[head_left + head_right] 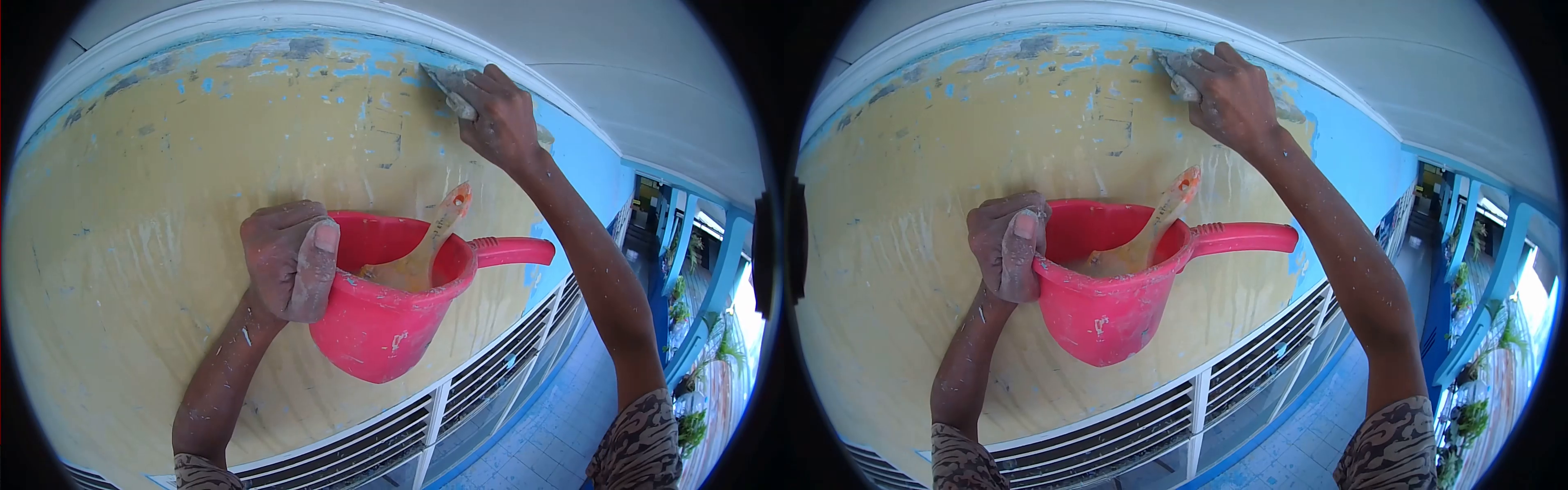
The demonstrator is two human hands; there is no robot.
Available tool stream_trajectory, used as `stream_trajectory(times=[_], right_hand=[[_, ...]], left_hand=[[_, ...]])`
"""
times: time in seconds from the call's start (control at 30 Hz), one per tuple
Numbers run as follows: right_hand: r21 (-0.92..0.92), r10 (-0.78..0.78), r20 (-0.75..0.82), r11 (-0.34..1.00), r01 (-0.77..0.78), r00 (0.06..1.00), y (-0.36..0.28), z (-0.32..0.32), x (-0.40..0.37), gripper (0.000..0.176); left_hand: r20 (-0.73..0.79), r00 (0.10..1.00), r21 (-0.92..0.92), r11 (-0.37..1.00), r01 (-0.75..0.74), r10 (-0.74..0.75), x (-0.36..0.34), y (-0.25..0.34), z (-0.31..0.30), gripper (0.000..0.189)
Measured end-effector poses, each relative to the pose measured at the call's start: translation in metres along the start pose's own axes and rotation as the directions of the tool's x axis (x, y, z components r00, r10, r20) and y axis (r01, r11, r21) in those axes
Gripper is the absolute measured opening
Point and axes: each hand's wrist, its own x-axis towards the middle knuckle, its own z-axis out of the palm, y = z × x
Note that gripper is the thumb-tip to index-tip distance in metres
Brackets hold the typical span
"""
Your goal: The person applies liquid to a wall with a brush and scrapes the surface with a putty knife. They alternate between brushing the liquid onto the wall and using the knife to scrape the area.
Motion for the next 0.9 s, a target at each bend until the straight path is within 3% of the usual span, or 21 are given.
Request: stream_trajectory(times=[0.1, 0.33, 0.4, 0.5, 0.9], right_hand=[[0.001, -0.096, 0.016, 0.995, 0.096, 0.995, 0.001, -0.001, -0.006, 0.054], [0.053, -0.02, 0.015, 0.998, 0.019, 1.0, -0.012, -0.001, -0.007, 0.054], [0.026, -0.088, -0.053, 0.996, 0.089, 0.995, -0.007, 0.005, -0.007, 0.052], [0.031, -0.033, -0.064, 0.999, 0.035, 0.997, -0.001, 0.006, 0.012, 0.053], [0.054, -0.066, -0.011, 0.996, 0.067, 0.998, -0.013, -0.006, 0.009, 0.05]], left_hand=[[0.006, 1.0, 0.013, 1.0, 0.004, -0.004, -0.001, -0.001, -0.001, 0.035], [-0.009, 1.0, -0.002, 1.0, 0.001, -0.001, 0.0, 0.001, -0.001, 0.033], [-0.002, 1.0, 0.014, 1.0, -0.014, 0.014, 0.0, 0.002, -0.002, 0.033], [0.016, 1.0, 0.002, 1.0, -0.027, 0.027, 0.002, 0.002, 0.001, 0.033], [0.025, 1.0, 0.022, 1.0, -0.015, 0.014, 0.001, 0.001, -0.001, 0.033]])
